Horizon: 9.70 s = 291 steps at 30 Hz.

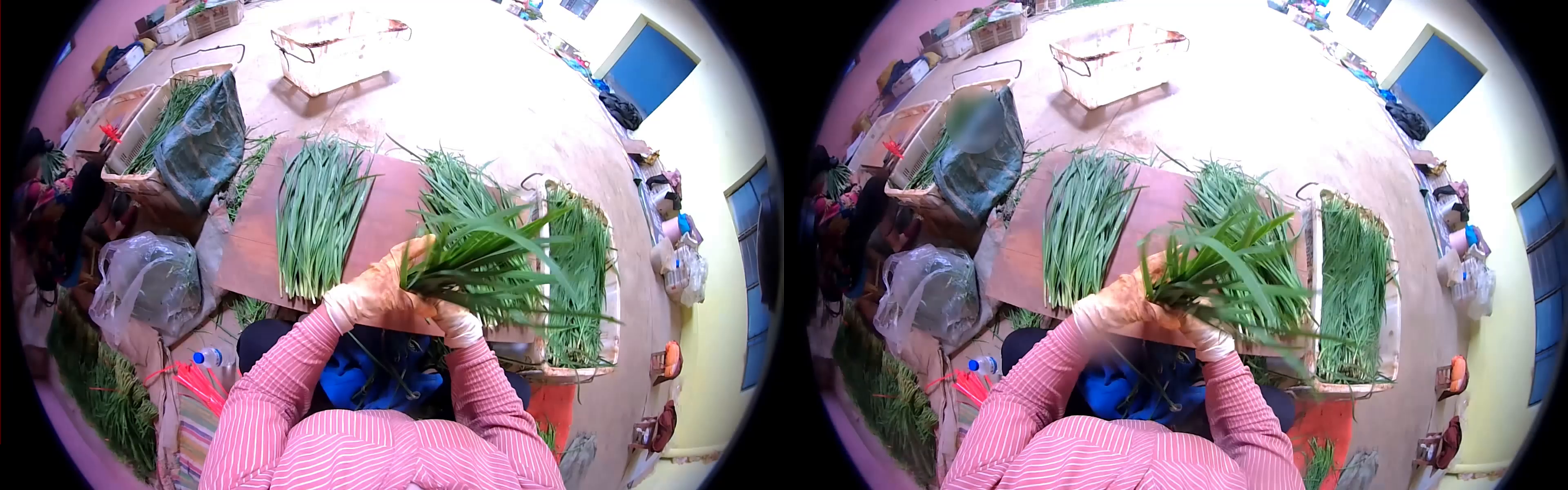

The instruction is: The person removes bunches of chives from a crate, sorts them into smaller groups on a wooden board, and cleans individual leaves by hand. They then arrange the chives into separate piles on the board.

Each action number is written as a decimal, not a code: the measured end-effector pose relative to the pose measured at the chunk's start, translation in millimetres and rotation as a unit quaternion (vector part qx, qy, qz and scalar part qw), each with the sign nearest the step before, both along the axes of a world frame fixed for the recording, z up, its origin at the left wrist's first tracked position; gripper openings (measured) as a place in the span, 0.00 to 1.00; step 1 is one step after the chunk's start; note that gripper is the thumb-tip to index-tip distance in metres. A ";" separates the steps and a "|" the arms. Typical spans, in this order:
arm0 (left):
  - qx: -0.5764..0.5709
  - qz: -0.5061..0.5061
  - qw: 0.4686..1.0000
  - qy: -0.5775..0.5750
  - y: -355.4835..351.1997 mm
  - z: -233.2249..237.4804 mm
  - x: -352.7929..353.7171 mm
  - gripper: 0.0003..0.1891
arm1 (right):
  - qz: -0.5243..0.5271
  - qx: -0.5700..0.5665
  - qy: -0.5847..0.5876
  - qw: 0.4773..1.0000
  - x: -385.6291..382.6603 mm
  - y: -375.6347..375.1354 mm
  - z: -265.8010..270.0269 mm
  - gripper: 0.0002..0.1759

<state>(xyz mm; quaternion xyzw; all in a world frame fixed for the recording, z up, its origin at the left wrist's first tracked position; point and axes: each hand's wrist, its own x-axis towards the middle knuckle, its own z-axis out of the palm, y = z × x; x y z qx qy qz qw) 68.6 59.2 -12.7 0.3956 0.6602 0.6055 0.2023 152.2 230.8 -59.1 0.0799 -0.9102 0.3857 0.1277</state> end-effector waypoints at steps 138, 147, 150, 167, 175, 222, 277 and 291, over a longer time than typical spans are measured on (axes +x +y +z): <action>0.029 0.047 0.787 -0.615 15.4 -55.8 55.9 0.15 | -0.322 0.197 -0.199 0.904 68.3 37.1 -22.5 0.19; -0.005 0.076 0.858 -0.509 20.9 -62.1 68.7 0.21 | -0.165 -0.024 -0.137 0.976 102.5 -20.3 9.8 0.16; 0.054 0.073 0.859 -0.503 19.3 -50.6 57.6 0.21 | -0.334 0.151 -0.105 0.924 91.7 23.4 16.4 0.15; 0.027 0.057 0.798 -0.599 16.4 -53.1 57.9 0.19 | -0.341 -0.249 -0.243 0.873 94.6 34.5 17.4 0.21; -0.005 0.063 0.838 -0.543 6.1 -48.0 46.3 0.20 | -0.313 -0.458 -0.153 0.818 104.3 6.7 99.5 0.21; -0.058 -0.006 0.798 -0.599 2.8 -48.5 52.0 0.17 | -0.209 -0.350 -0.329 0.852 82.0 -46.2 2.5 0.13; -0.074 -0.058 0.781 -0.618 12.3 -57.7 65.7 0.21 | -0.271 -0.317 -0.309 0.855 103.6 -44.4 14.3 0.22; -0.017 -0.106 0.774 -0.624 14.6 -88.5 73.6 0.18 | -0.173 0.151 0.007 0.973 113.8 -54.9 9.8 0.07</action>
